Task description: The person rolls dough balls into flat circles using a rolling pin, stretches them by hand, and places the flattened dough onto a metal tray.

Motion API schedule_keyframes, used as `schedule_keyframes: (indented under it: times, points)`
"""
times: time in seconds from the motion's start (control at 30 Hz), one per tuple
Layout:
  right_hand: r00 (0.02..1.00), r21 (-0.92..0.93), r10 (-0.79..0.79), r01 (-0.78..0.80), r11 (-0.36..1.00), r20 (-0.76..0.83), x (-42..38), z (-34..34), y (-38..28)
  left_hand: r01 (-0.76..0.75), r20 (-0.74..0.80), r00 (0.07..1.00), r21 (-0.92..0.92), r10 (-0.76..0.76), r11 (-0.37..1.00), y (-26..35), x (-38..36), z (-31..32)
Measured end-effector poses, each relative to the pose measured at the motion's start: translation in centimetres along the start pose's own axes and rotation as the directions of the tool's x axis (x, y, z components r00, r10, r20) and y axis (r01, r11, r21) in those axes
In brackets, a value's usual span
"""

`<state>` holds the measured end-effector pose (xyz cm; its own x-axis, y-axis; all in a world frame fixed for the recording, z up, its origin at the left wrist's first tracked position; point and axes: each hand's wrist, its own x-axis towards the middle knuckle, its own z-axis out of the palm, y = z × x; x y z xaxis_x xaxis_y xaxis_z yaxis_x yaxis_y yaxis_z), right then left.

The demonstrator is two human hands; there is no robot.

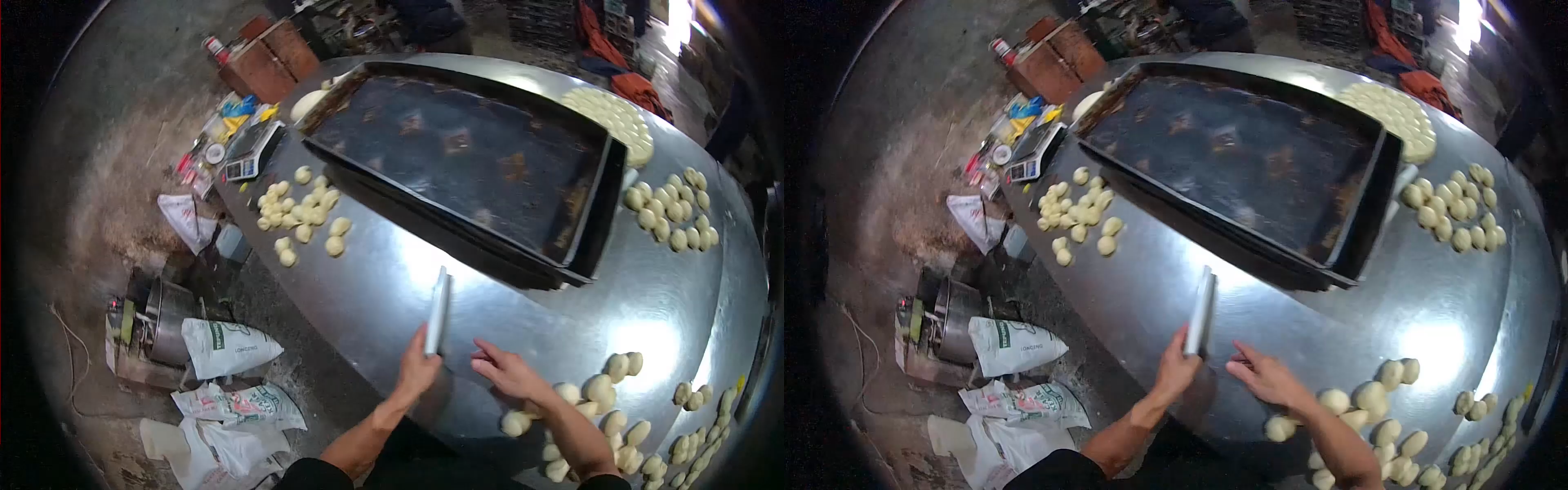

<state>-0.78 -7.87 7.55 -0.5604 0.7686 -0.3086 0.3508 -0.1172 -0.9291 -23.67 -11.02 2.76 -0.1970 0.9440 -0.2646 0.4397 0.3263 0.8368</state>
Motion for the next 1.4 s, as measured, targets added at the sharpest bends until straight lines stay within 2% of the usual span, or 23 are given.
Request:
schedule_keyframes:
  times: [0.1, 0.17, 0.23, 0.27, 0.3, 0.33, 0.43, 0.53, 0.6, 0.63, 0.67, 0.7, 0.73, 0.83, 0.9, 1.0, 1.03, 1.07, 1.1, 1.13, 1.2, 1.3, 1.4]
  points:
    - [0.977, 0.294, 0.065, -0.003, 0.956, -0.203, 7.0, 8.0, 1.4, -0.223, 0.302, 0.919, -0.131, 0.253, 0.966, -1.2, -1.2, -2.2]
    - [0.947, 0.420, 0.157, -0.026, 0.907, -0.281, 10.8, 9.5, 0.4, -0.151, 0.343, 0.916, -0.179, 0.205, 0.972, -2.6, 0.8, -6.6]
    - [0.918, 0.231, 0.282, -0.221, 0.947, -0.279, 12.7, 9.2, -3.2, -0.426, 0.117, 0.900, 0.033, 0.420, 0.904, -4.9, 7.5, -12.8]
    - [0.886, -0.200, 0.071, -0.180, 0.963, -0.458, 13.7, 9.3, -2.2, -0.277, -0.061, 0.956, 0.139, 0.288, 0.951, -4.8, 10.8, -16.0]
    - [0.840, -0.604, -0.200, -0.178, 0.777, -0.505, 14.6, 9.0, -1.5, -0.223, -0.293, 0.926, 0.088, 0.239, 0.971, -5.9, 14.4, -18.4]
    - [0.838, -0.617, -0.201, -0.190, 0.764, -0.507, 15.5, 8.4, -1.5, -0.166, -0.369, 0.882, 0.336, 0.292, 0.927, -8.4, 19.1, -20.8]
    - [0.830, -0.683, -0.099, -0.378, 0.626, -0.549, 17.5, 6.8, -2.0, -0.053, -0.410, 0.866, 0.493, 0.286, 0.869, -9.0, 25.3, -24.2]
    - [0.701, -0.800, -0.420, -0.376, 0.468, -0.576, 19.6, 6.9, -2.5, -0.277, -0.174, 0.889, 0.531, 0.424, 0.801, -8.3, 26.2, -23.7]
    - [0.707, -0.792, -0.443, -0.276, 0.544, -0.551, 20.8, 8.2, -3.0, -0.305, 0.003, 0.948, 0.299, 0.319, 0.904, -10.0, 26.3, -23.5]
    - [0.749, -0.719, -0.361, -0.214, 0.661, -0.555, 20.7, 9.6, -1.0, -0.058, 0.044, 0.997, -0.128, 0.064, 0.990, -5.1, 22.2, -25.0]
    - [0.780, -0.828, -0.406, -0.242, 0.506, -0.476, 20.7, 11.1, -2.2, 0.002, 0.055, 0.998, -0.110, 0.004, 0.994, -6.6, 21.9, -25.2]
    - [0.778, -0.763, -0.388, -0.175, 0.622, -0.495, 19.2, 12.5, -6.4, 0.152, 0.185, 0.979, -0.352, -0.090, 0.924, -5.0, 19.6, -26.6]
    - [0.801, -0.757, -0.342, -0.199, 0.622, -0.491, 17.5, 13.6, -7.4, 0.148, 0.105, 0.988, -0.483, -0.110, 0.863, -9.0, 19.8, -26.5]
    - [0.607, -0.538, -0.289, -0.277, 0.796, -0.740, 12.3, 11.3, -5.3, 0.182, 0.094, 0.983, -0.475, -0.156, 0.861, -10.5, 16.1, -29.0]
    - [0.328, -0.391, -0.266, -0.412, 0.823, -0.906, 8.0, 8.6, -1.5, 0.346, 0.190, 0.937, -0.409, -0.292, 0.845, -11.3, 15.7, -30.4]
    - [0.163, -0.254, -0.195, -0.657, 0.710, -0.967, 2.7, 3.7, 4.0, 0.386, 0.212, 0.920, -0.344, -0.330, 0.856, -10.4, 16.2, -29.4]
    - [0.275, -0.344, -0.208, -0.707, 0.617, -0.939, 2.1, 2.3, 7.2, 0.345, 0.288, 0.926, -0.388, -0.243, 0.855, -10.5, 16.7, -28.8]
    - [0.398, -0.239, 0.075, -0.680, 0.693, -0.914, 2.6, 0.8, 4.3, 0.306, 0.330, 0.929, -0.432, -0.167, 0.849, -10.3, 17.3, -28.8]
    - [0.407, -0.273, 0.049, -0.693, 0.667, -0.912, 3.3, 0.7, 4.6, 0.349, 0.382, 0.908, -0.463, -0.171, 0.815, -8.3, 17.1, -28.2]
    - [0.402, -0.133, 0.284, -0.748, 0.650, -0.871, 4.7, 0.1, 1.8, 0.355, 0.418, 0.897, -0.491, -0.143, 0.795, -8.1, 17.4, -27.8]
    - [0.469, -0.351, 0.033, -0.703, 0.619, -0.882, 7.0, 3.3, 5.8, 0.428, 0.448, 0.873, -0.511, -0.194, 0.745, -7.1, 17.0, -26.8]
    - [0.802, -0.592, 0.028, -0.463, 0.660, -0.596, 12.6, 10.0, -1.5, 0.516, 0.501, 0.827, -0.498, -0.255, 0.697, -7.3, 16.4, -26.3]
    - [0.835, -0.690, -0.120, -0.353, 0.632, -0.537, 16.6, 13.4, -1.0, 0.515, 0.548, 0.809, -0.490, -0.211, 0.703, -8.0, 15.8, -26.9]
